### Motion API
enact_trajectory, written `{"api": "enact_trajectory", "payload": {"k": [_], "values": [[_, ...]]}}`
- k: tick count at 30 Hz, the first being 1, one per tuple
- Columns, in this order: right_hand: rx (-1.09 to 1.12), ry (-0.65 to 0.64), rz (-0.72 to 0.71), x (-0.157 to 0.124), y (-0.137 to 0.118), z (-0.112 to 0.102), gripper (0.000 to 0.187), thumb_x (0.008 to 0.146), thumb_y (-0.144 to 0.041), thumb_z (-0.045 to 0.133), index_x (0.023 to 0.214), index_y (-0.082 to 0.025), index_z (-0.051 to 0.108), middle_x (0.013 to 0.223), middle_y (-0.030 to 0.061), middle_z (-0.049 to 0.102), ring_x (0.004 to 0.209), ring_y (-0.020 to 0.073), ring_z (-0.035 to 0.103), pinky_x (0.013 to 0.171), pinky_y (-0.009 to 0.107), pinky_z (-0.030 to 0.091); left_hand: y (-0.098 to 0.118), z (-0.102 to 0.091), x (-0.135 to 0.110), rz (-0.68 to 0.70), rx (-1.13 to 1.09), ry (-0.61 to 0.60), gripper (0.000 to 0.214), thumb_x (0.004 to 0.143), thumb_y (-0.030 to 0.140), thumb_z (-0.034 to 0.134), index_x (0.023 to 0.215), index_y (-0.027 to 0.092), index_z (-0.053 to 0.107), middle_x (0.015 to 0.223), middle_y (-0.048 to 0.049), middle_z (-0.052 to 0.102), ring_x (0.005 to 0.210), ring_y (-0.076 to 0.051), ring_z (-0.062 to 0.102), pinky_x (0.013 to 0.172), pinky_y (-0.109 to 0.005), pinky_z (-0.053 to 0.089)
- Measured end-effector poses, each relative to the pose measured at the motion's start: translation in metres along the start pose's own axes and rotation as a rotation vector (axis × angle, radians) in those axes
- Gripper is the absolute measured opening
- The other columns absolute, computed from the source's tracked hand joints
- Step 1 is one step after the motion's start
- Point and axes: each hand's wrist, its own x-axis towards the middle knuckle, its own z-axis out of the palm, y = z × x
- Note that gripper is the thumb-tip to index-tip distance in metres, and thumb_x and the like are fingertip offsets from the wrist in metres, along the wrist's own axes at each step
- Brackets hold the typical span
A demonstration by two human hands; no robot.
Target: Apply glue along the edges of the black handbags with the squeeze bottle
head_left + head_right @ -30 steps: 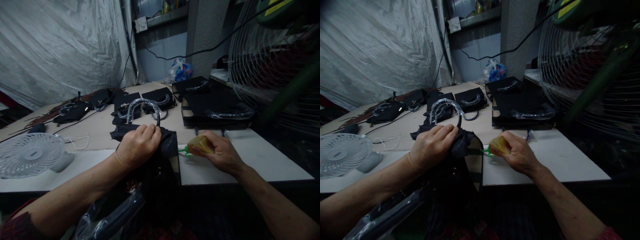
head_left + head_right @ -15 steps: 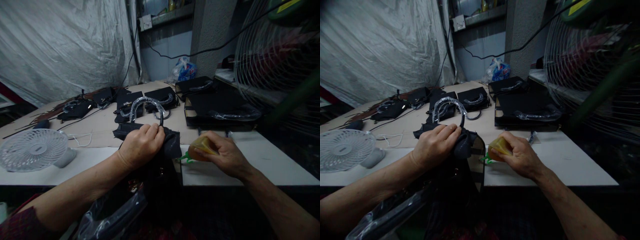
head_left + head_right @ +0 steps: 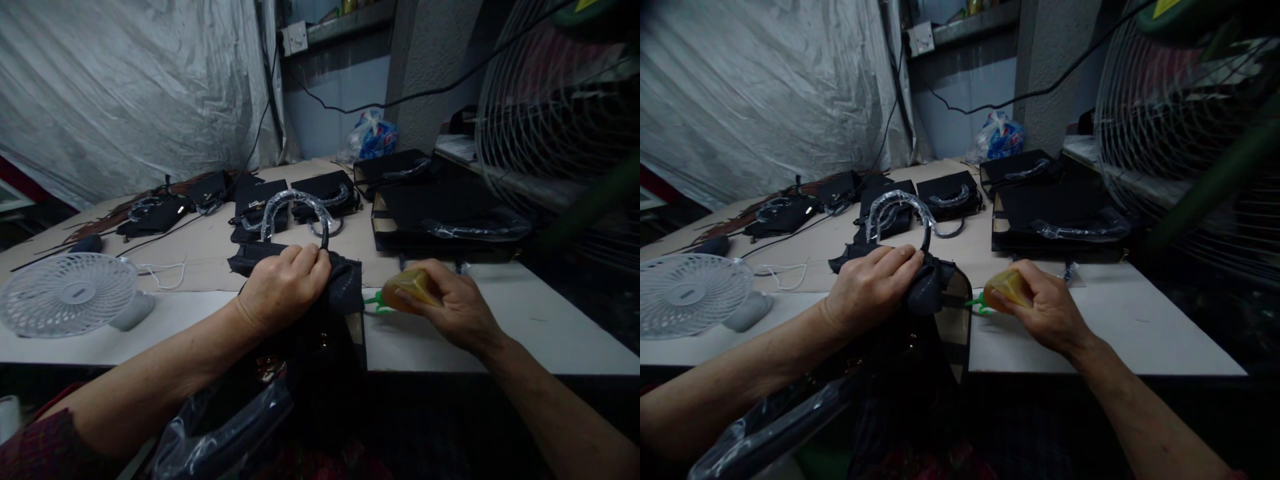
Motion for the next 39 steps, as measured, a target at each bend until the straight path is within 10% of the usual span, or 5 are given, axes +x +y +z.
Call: {"api": "enact_trajectory", "payload": {"k": [39], "values": [[-0.020,-0.076,-0.084,0.010,0.004,-0.009,0.053,0.095,-0.079,0.057,0.097,-0.026,0.065,0.081,0.0036,0.072,0.062,0.0223,0.065,0.053,0.033,0.050,0.001,0.003,0.000,-0.001,-0.016,0.051,0.025,0.100,0.007,0.047,0.102,0.011,0.072,0.092,-0.0072,0.077,0.074,-0.021,0.070,0.051,-0.031,0.052]]}}
